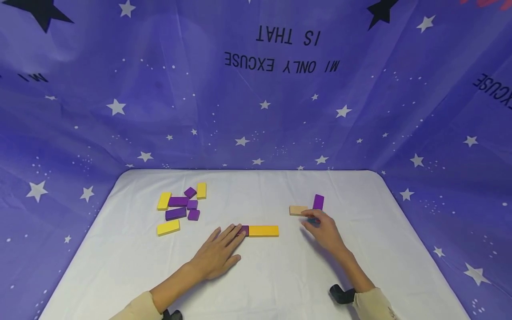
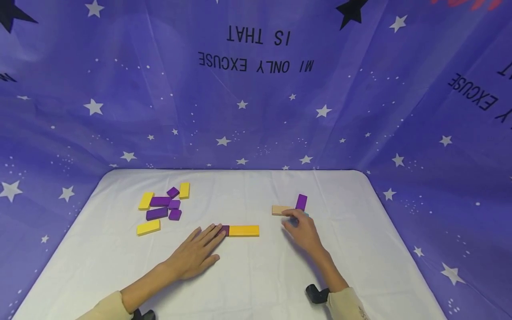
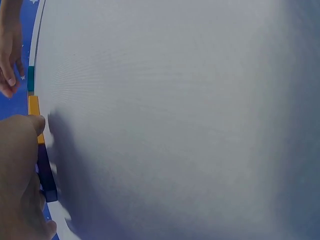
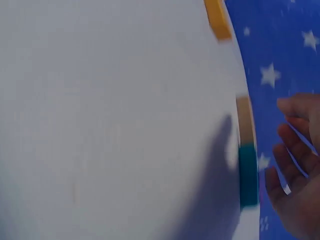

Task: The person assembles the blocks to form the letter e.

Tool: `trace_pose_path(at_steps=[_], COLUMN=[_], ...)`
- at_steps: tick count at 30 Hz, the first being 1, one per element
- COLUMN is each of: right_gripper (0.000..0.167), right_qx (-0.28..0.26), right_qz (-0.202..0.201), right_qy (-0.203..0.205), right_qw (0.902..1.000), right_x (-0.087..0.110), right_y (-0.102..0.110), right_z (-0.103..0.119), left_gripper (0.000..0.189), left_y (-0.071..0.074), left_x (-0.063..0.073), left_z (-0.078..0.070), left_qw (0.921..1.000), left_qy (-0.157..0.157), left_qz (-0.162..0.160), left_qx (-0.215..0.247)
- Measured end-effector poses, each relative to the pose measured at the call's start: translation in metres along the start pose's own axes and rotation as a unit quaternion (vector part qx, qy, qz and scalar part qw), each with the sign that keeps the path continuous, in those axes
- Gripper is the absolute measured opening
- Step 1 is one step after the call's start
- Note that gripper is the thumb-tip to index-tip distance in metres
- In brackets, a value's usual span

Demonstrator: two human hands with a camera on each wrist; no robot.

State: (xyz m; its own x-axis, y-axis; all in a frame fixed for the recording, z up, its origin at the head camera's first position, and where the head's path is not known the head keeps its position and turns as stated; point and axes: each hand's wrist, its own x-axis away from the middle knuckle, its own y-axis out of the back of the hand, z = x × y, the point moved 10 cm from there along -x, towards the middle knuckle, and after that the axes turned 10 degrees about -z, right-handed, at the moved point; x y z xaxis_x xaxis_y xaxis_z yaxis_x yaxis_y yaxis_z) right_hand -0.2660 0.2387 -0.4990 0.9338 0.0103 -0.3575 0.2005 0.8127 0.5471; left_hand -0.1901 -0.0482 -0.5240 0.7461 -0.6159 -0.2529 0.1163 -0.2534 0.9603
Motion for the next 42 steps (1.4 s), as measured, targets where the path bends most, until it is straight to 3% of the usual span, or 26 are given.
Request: trace_pose_path(at_steps=[3, 6, 11, 15, 20, 27, 33, 42], right_gripper=[0.032, 0.035, 0.039, 0.04, 0.039, 0.038, 0.037, 0.035], right_qx=[0.025, 0.049, 0.072, 0.081, 0.085, 0.095, 0.085, 0.048], right_qz=[-0.035, -0.046, -0.017, -0.002, 0.007, 0.023, 0.015, 0.007], right_qy=[-0.004, -0.027, -0.072, -0.089, -0.091, -0.095, -0.102, -0.105], right_qw=[0.9991, 0.9974, 0.9946, 0.9928, 0.9922, 0.9906, 0.9911, 0.9933], right_x=[-0.002, -0.002, 0.002, 0.005, 0.007, 0.009, 0.012, 0.007], right_y=[0.022, 0.035, 0.038, 0.038, 0.041, 0.042, 0.043, 0.024], right_z=[-0.016, -0.036, -0.061, -0.068, -0.066, -0.064, -0.06, -0.037], left_gripper=[0.063, 0.062, 0.063, 0.063, 0.062, 0.063, 0.062, 0.062], left_y=[0.0, 0.0, -0.003, -0.002, 0.0, -0.002, -0.001, -0.001], left_x=[-0.001, -0.002, -0.001, 0.001, 0.001, 0.0, 0.0, 0.001], left_z=[0.001, 0.001, 0.002, 0.001, -0.001, 0.001, 0.001, 0.001], left_qw=[1.0, 0.9999, 0.9998, 0.9999, 0.9999, 0.9997, 0.9995, 0.9996], left_qy=[0.003, 0.005, 0.008, 0.007, 0.003, 0.014, 0.014, 0.012], left_qz=[0.004, 0.009, 0.016, 0.007, -0.007, 0.014, 0.021, 0.015], left_qx=[0.002, 0.005, 0.009, 0.012, 0.011, 0.014, 0.017, 0.02])
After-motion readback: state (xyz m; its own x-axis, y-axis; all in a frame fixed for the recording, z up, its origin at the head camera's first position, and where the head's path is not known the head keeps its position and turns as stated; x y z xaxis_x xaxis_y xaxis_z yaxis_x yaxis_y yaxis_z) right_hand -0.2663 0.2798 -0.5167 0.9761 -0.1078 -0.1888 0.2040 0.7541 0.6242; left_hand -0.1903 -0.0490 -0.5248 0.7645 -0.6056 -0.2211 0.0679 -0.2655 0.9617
